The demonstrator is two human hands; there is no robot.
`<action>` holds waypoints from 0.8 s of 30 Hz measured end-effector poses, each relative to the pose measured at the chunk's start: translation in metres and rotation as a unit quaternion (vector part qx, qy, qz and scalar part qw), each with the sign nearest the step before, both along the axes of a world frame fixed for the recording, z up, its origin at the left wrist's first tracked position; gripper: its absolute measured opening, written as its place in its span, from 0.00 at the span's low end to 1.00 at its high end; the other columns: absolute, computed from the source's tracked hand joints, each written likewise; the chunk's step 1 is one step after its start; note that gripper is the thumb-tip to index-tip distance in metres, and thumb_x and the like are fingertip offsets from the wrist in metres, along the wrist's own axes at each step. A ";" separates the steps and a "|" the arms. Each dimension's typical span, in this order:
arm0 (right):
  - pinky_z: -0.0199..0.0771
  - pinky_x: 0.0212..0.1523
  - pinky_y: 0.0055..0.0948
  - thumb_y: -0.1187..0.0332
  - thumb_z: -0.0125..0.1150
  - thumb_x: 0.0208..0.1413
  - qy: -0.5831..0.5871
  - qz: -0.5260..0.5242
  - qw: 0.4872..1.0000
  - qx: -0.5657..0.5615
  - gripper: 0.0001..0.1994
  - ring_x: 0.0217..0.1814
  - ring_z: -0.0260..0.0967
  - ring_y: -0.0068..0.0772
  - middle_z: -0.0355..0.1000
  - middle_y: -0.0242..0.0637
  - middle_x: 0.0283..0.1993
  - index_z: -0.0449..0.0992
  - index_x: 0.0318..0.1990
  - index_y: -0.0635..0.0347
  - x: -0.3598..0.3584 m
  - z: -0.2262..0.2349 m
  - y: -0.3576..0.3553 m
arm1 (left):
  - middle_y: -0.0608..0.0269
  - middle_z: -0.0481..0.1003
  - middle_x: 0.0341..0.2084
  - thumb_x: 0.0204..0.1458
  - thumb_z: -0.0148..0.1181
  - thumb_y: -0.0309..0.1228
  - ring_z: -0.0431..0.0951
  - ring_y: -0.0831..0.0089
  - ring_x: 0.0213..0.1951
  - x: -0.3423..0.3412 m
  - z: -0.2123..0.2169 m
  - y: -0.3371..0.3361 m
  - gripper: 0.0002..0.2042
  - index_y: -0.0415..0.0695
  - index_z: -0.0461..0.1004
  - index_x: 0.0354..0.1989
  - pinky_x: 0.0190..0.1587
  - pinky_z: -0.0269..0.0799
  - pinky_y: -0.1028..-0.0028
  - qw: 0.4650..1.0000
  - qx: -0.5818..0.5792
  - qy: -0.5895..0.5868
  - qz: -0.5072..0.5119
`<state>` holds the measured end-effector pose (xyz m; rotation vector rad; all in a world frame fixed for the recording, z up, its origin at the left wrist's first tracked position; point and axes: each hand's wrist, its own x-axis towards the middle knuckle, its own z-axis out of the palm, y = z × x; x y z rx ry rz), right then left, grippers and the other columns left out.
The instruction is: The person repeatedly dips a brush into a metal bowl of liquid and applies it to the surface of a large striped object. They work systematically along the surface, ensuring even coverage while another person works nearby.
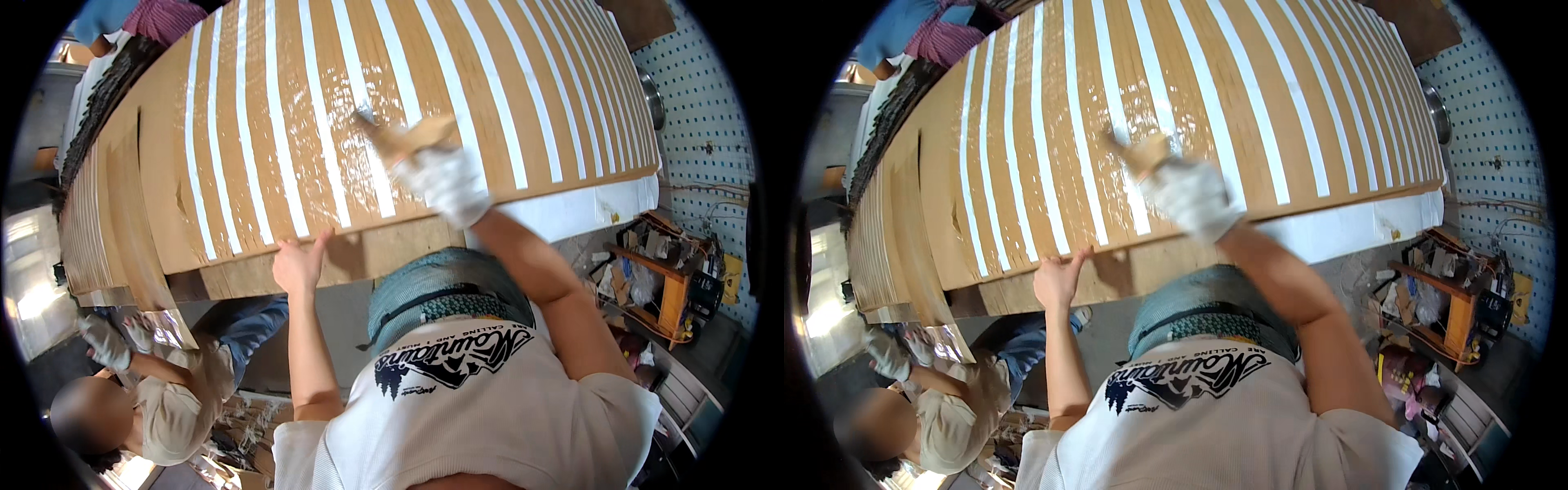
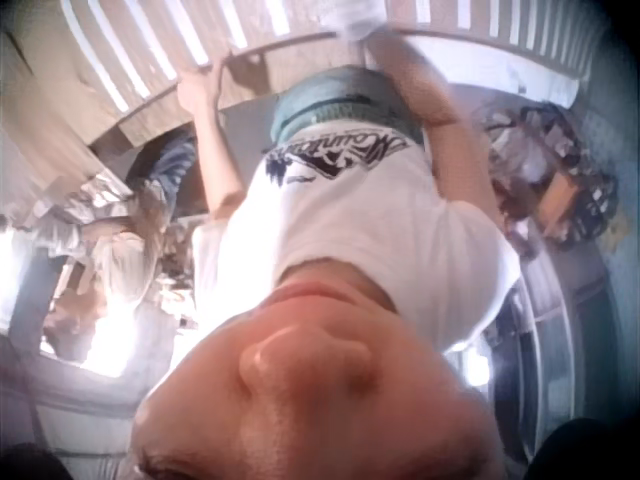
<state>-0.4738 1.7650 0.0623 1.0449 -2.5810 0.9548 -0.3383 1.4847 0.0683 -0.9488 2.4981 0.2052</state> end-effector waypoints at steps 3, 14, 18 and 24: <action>0.64 0.17 0.39 0.47 0.54 0.57 -0.011 0.055 0.998 -0.025 0.22 0.16 0.63 0.34 0.63 0.34 0.16 0.70 0.18 0.50 0.009 -0.002 -0.065 | 0.44 0.79 0.34 0.34 0.54 0.75 0.81 0.52 0.37 -0.002 -0.003 -0.001 0.44 0.37 0.80 0.34 0.38 0.77 0.59 0.998 -0.049 0.031 0.000; 0.71 0.28 0.43 0.49 0.56 0.56 0.016 -0.181 0.983 0.037 0.19 0.28 0.72 0.45 0.73 0.43 0.26 0.75 0.30 0.58 -0.229 0.019 0.015 | 0.44 0.73 0.52 0.39 0.58 0.69 0.82 0.55 0.31 0.010 -0.037 0.005 0.43 0.37 0.76 0.47 0.33 0.77 0.62 0.991 -0.128 0.039 -0.031; 0.67 0.21 0.42 0.48 0.49 0.59 -0.039 0.109 0.990 0.079 0.23 0.24 0.69 0.41 0.69 0.43 0.21 0.72 0.21 0.55 -0.219 0.002 -0.110 | 0.44 0.70 0.55 0.39 0.62 0.65 0.81 0.52 0.31 0.001 -0.025 0.009 0.40 0.35 0.76 0.45 0.33 0.76 0.62 0.994 -0.101 0.047 -0.003; 0.76 0.27 0.33 0.48 0.49 0.59 -0.168 0.378 0.893 0.176 0.22 0.29 0.71 0.37 0.68 0.40 0.26 0.67 0.29 0.60 -0.242 -0.017 -0.228 | 0.38 0.72 0.51 0.33 0.72 0.56 0.81 0.52 0.35 -0.002 -0.017 0.004 0.34 0.32 0.79 0.35 0.36 0.77 0.64 0.995 -0.077 0.056 0.034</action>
